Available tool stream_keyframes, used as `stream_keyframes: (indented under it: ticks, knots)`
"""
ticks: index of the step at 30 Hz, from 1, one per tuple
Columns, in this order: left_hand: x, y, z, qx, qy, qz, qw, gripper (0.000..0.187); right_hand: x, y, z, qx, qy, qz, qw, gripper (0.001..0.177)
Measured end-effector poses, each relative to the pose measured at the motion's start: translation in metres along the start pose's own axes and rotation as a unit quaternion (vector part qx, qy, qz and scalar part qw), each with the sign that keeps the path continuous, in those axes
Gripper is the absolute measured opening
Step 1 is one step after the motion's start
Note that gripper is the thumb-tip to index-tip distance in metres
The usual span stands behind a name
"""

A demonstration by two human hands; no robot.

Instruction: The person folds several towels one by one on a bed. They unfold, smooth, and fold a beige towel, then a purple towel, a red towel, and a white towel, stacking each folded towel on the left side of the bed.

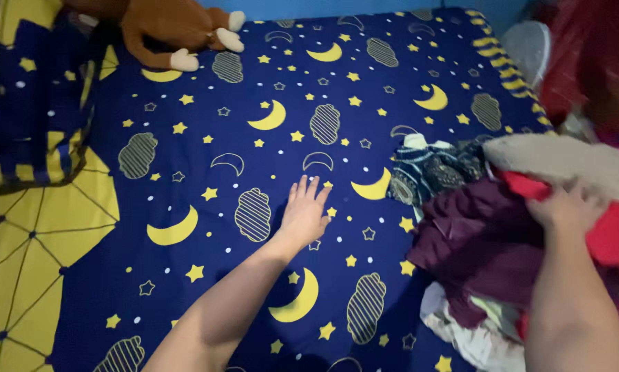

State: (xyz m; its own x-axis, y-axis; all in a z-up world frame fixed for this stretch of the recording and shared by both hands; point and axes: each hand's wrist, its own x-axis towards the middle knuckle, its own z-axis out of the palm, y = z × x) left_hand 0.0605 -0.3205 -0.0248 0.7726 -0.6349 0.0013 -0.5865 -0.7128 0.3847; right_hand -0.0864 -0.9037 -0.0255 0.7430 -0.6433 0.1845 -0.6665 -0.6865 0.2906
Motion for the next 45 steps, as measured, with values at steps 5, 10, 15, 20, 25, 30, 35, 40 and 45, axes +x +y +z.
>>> stream_keyframes:
  ticks: [5, 10, 15, 20, 25, 30, 35, 40, 45]
  knots:
    - [0.007, -0.005, -0.01, 0.001, 0.029, -0.016, 0.999, 0.077, 0.013, -0.011, 0.004, 0.181, -0.009, 0.129, 0.975, 0.12]
    - [0.007, -0.003, -0.011, 0.004, 0.023, -0.017, 1.0, 0.078, -0.003, 0.005, 0.019, 0.086, -0.032, 0.142, 0.986, 0.096]
    - [0.008, 0.009, -0.006, 0.005, 0.016, 0.0, 1.0, 0.075, 0.006, -0.015, -0.004, 0.145, 0.068, 0.142, 0.977, 0.035]
    - [0.019, 0.048, -0.001, -0.027, 0.004, 0.044, 0.999, 0.079, -0.035, -0.038, -0.112, 0.444, 0.366, 0.015, 0.817, 0.026]
    - [0.029, 0.098, -0.021, -0.155, 0.065, 0.08, 0.983, 0.099, -0.101, -0.105, -0.246, 0.492, 0.405, -0.21, 0.742, 0.018]
    - [0.029, 0.115, -0.046, -0.404, 0.24, 0.155, 0.869, 0.128, -0.154, -0.189, -0.309, 0.613, 0.24, -0.334, 0.675, 0.024]
    - [0.025, 0.049, -0.055, -0.505, 0.237, -0.006, 0.83, 0.045, -0.161, -0.259, -0.318, 0.653, 0.201, -0.295, 0.669, 0.022]
    - [-0.001, -0.075, -0.078, -0.475, 0.323, -0.025, 0.818, 0.039, -0.157, -0.324, -0.318, 0.706, 0.15, -0.261, 0.641, 0.022]
    - [-0.073, -0.16, -0.104, -0.504, 0.364, -0.029, 0.782, 0.036, -0.2, -0.395, -0.299, 0.701, 0.068, -0.343, 0.622, 0.048]
